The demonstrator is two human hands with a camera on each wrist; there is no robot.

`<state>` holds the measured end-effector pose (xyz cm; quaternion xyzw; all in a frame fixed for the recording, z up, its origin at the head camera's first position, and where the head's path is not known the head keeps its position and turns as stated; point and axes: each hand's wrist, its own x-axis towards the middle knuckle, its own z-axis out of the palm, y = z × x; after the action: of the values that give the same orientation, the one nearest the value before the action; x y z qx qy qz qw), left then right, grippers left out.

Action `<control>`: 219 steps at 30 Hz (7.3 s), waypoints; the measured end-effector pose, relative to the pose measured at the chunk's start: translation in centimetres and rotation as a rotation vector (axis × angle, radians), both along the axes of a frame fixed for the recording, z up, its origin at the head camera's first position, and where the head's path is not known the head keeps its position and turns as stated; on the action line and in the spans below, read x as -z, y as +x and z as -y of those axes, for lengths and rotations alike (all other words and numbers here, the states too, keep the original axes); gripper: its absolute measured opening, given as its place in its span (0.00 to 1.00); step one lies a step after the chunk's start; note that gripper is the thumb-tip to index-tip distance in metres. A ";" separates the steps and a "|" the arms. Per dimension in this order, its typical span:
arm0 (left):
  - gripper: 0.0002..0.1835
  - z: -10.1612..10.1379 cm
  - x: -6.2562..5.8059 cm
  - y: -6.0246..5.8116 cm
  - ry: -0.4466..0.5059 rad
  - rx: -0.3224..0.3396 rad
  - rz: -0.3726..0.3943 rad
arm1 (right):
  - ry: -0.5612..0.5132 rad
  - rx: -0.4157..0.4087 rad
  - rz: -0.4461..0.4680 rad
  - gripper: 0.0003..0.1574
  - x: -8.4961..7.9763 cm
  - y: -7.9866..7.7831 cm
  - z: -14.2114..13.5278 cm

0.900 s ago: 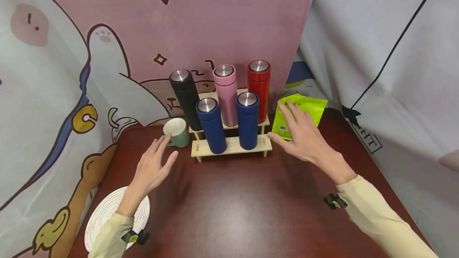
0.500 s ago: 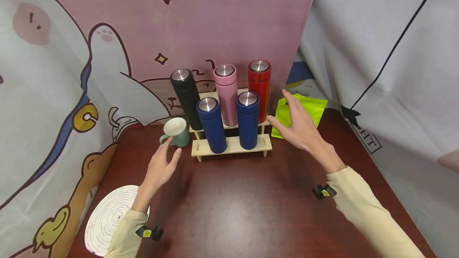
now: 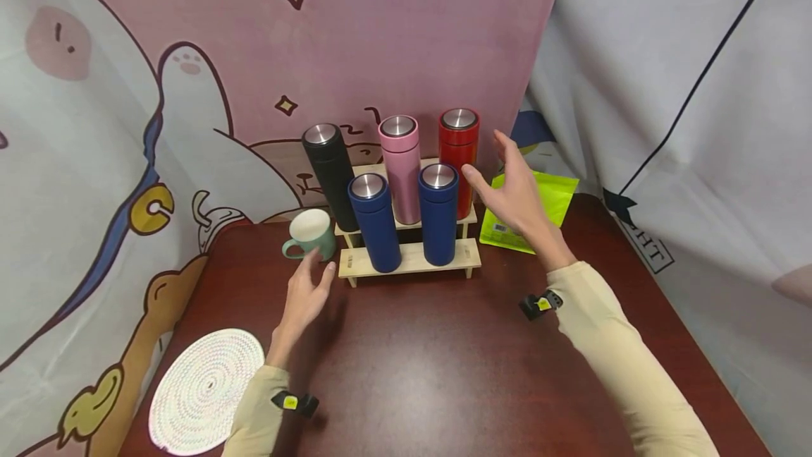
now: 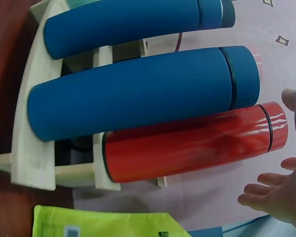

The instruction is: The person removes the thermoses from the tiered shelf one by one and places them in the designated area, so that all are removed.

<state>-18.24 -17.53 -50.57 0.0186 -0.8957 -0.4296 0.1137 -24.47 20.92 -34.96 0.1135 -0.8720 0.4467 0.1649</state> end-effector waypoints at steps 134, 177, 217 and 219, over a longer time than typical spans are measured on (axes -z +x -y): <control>0.28 -2.8 4.0 -2.1 0.620 0.056 -0.008 | -0.017 0.552 -0.024 0.46 5.3 5.6 -17.2; 0.29 -2.6 4.6 -2.6 0.660 0.088 0.011 | -0.072 0.683 0.132 0.38 4.7 4.0 -20.2; 0.28 -2.4 4.4 -2.5 0.645 0.081 0.005 | -0.068 0.302 -0.061 0.50 -5.5 -3.3 -0.8; 0.28 -2.4 4.3 -2.5 0.645 0.084 0.003 | -0.078 0.283 -0.055 0.50 -5.6 -3.5 0.2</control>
<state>-20.78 -15.16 -54.90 0.0173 -0.7136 -0.6954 0.0829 -27.92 20.73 -29.33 -0.0048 -0.8564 0.4493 0.2544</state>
